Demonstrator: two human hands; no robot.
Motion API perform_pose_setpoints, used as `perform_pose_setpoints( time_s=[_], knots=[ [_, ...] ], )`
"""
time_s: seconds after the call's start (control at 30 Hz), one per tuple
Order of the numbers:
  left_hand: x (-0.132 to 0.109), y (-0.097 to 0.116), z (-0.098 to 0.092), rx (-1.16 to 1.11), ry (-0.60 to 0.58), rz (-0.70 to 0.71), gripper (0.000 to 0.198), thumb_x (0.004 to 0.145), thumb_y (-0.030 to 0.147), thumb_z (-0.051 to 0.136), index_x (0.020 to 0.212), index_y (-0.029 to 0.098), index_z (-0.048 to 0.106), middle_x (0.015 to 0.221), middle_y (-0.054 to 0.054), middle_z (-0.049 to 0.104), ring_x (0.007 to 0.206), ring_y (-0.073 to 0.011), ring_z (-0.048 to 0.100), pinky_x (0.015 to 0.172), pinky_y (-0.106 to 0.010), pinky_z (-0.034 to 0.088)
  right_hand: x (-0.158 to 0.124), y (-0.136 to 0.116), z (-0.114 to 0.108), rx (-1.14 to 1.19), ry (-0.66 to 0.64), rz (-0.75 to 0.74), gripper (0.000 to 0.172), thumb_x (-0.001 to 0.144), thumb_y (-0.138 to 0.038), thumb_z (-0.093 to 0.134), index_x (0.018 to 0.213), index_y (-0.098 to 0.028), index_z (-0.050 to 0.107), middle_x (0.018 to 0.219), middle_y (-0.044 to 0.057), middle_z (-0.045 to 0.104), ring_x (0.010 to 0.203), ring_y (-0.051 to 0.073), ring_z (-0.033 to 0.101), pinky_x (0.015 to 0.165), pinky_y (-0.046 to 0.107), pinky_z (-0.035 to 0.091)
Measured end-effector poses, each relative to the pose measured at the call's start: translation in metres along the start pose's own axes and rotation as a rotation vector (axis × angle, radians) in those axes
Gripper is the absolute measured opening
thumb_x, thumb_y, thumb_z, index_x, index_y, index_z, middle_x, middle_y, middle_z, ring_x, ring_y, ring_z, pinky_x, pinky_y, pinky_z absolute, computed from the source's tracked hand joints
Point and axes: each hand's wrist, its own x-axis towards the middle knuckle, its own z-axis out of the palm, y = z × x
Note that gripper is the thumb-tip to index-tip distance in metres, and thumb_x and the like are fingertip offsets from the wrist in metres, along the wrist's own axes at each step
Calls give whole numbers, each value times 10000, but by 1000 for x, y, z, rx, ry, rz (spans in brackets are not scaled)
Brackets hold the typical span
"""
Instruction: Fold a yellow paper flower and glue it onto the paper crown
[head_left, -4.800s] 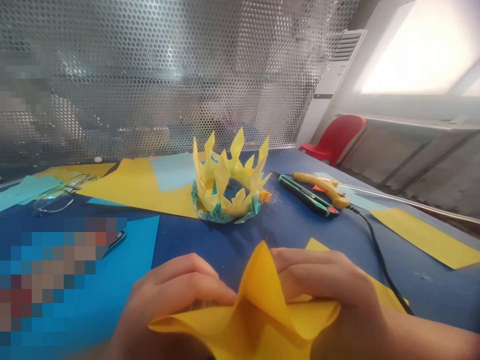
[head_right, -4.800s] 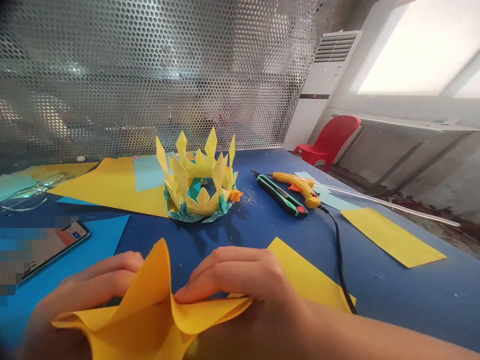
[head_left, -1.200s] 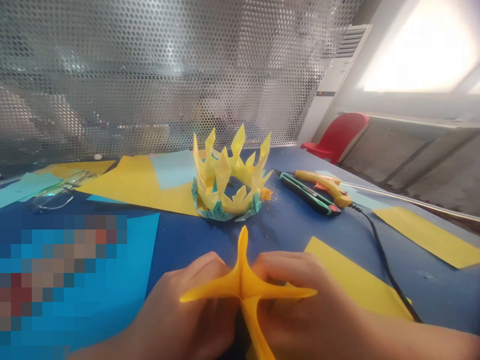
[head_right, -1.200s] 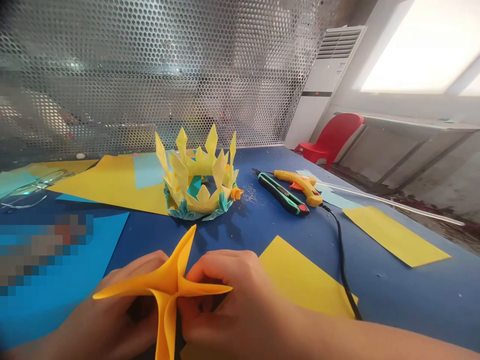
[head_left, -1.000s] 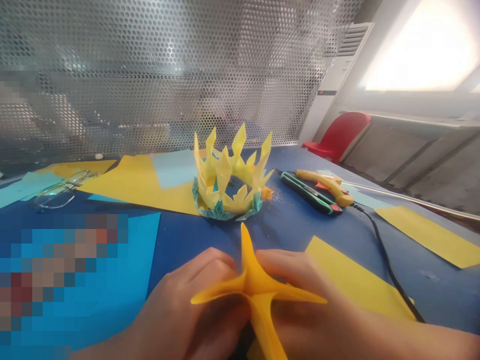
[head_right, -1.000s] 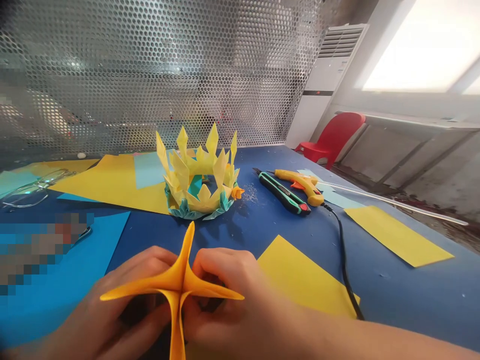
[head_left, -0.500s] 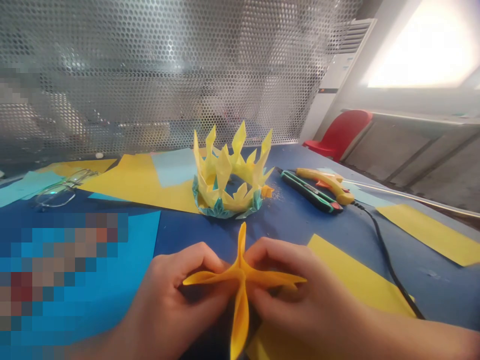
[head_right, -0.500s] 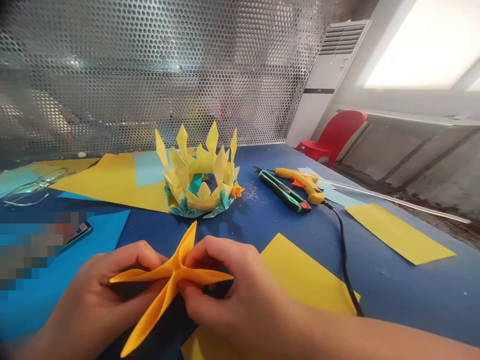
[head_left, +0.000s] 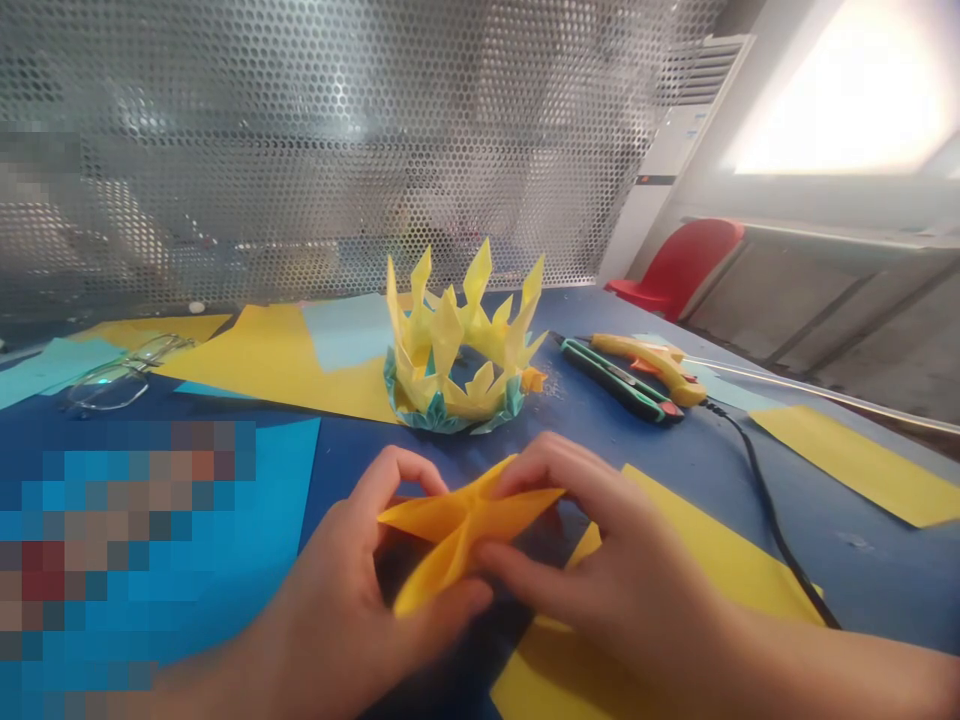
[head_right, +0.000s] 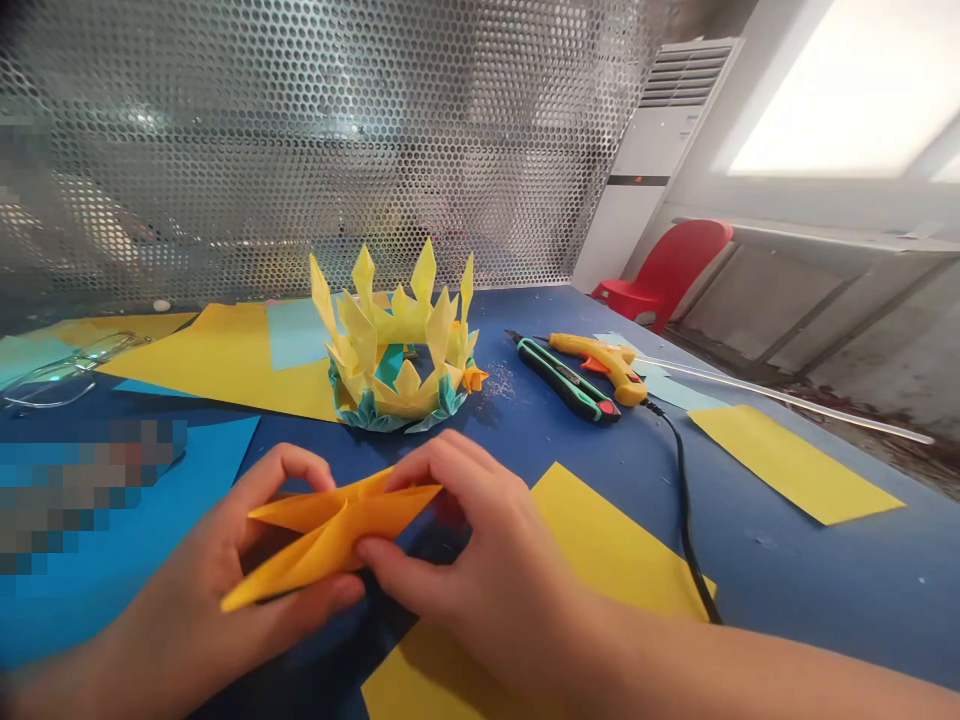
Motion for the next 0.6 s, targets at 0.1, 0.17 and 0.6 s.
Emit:
perform_pose_setpoints(
  time_s=[0.1,0.17,0.6],
  knots=[
    [-1,-2,1,8,31,-15,239,799,229,714,834,271,482,687,119,667,588,-72,628,539,-110,508,1,1,-2,-90,100,-139,370,663,-139,772,992,-233,629,931,10,647,859,165,623,738,253,527],
    [1,-4,0,96,-19,51,144,814,201,678,826,258,546,706,94,664,614,-89,618,558,-134,513,2,1,-3,-119,76,-177,381,679,-127,756,1028,-239,654,1031,32,651,967,184,628,845,291,517],
    [0,-3,-9,120,150,382,242,787,83,728,851,315,711,798,99,718,733,-72,675,705,-98,548,6,-4,-5,305,-320,203,182,813,-370,773,751,-207,719,709,0,698,630,135,617,583,216,489]
  ],
)
